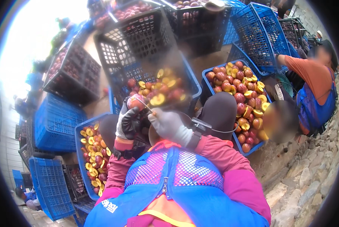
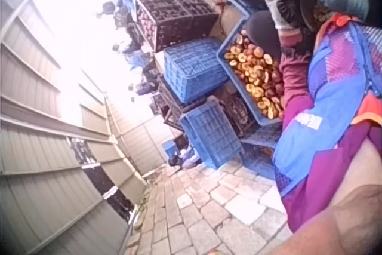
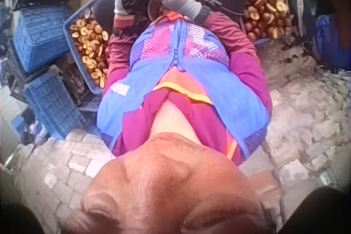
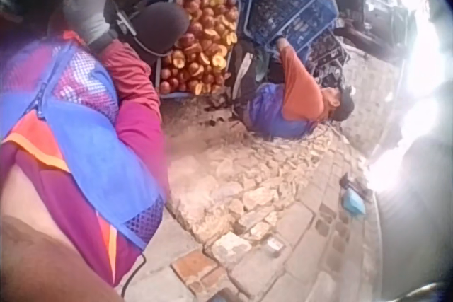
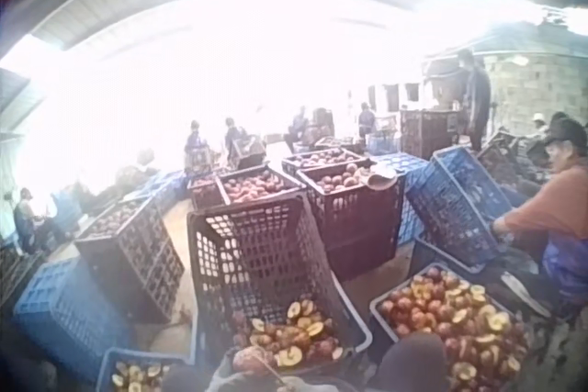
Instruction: Cutting peaches into halves and pitting them in an agricultural processing area.
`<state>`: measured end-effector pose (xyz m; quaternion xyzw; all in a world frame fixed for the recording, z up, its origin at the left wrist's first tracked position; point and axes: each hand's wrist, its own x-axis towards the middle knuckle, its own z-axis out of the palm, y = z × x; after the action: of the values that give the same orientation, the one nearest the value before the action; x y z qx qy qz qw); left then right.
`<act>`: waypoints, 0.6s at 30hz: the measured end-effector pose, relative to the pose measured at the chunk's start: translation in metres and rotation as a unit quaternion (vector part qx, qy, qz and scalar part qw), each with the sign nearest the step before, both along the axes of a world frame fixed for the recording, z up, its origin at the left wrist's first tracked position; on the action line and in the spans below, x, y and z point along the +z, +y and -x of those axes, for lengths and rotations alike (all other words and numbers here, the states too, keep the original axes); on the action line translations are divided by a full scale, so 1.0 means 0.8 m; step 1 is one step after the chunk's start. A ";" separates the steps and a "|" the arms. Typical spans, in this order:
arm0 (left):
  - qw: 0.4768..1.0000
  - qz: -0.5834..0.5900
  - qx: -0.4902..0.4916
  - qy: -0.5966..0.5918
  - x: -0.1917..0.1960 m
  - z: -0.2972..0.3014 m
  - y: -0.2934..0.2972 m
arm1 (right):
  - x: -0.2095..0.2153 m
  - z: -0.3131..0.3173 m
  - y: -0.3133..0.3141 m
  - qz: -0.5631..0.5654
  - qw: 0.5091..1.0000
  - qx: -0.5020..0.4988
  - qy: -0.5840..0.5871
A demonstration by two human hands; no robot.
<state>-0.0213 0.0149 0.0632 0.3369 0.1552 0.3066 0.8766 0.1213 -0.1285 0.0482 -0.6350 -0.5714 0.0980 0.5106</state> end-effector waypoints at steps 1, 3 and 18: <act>1.000 -0.013 0.003 0.008 -0.006 -0.001 -0.001 | 0.000 0.001 -0.001 0.011 1.000 0.004 -0.005; 0.999 -0.031 0.016 0.024 -0.011 -0.004 -0.005 | 0.000 0.001 -0.002 0.027 0.999 0.006 -0.021; 0.982 0.183 0.035 -0.035 -0.040 -0.020 0.007 | -0.042 0.010 0.016 0.104 0.983 -0.027 -0.147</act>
<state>-0.0057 0.0201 0.0311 0.1546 0.1899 0.3155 0.9168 0.1136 -0.1156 0.0149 -0.7070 -0.6100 0.0483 0.3545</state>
